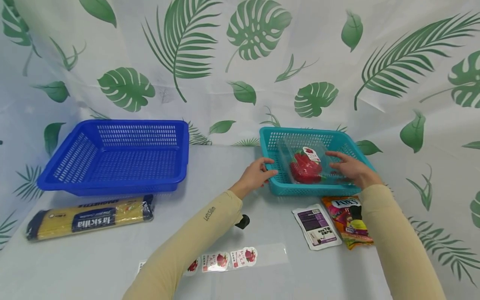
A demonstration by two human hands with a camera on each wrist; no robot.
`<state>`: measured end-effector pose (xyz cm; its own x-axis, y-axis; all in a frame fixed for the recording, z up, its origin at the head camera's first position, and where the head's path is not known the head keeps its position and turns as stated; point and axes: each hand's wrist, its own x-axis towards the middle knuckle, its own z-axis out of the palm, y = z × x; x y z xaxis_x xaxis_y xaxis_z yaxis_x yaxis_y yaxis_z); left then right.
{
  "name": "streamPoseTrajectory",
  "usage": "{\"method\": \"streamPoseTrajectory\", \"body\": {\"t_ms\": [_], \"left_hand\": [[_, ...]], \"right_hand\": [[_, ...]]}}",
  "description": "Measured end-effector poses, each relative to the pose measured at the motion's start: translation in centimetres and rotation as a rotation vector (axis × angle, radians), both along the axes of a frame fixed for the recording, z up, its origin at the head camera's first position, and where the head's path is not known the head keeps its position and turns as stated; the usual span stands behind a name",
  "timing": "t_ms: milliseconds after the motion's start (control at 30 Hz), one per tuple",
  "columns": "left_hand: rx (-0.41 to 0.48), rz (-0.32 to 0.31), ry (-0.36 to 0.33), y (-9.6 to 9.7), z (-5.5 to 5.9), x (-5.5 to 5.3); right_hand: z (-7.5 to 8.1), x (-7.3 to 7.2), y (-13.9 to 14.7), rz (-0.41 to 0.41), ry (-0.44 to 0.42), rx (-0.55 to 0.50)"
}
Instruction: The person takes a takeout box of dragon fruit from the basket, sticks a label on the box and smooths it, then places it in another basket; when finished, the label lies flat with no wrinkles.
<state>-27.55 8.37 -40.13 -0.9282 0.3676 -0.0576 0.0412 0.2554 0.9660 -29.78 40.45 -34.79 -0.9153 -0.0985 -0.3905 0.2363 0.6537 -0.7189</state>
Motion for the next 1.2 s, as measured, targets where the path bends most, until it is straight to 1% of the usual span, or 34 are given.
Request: {"method": "streamPoseTrajectory", "body": {"t_ms": [133, 300, 367, 500, 600, 833, 1200], "left_hand": [[0.004, 0.005, -0.008, 0.1, -0.1, 0.1], [0.006, 0.013, -0.009, 0.1, -0.1, 0.1], [0.006, 0.012, -0.007, 0.1, 0.0, 0.0], [0.005, 0.016, -0.003, 0.1, 0.0, 0.1], [0.008, 0.024, -0.007, 0.1, -0.1, 0.1], [0.007, 0.025, -0.006, 0.1, -0.1, 0.2], [-0.003, 0.028, 0.002, 0.1, 0.2, 0.4]], "right_hand": [[0.3, -0.1, 0.0, -0.011, 0.026, -0.003], [-0.1, 0.0, 0.0, 0.009, -0.028, 0.02], [-0.4, 0.1, 0.0, 0.013, -0.036, 0.023], [-0.6, 0.0, -0.1, 0.018, -0.018, 0.009], [-0.7, 0.0, -0.1, 0.031, -0.009, 0.019], [-1.2, 0.0, -0.1, 0.006, -0.01, 0.014], [-1.5, 0.1, 0.0, 0.013, 0.018, 0.031]]}}
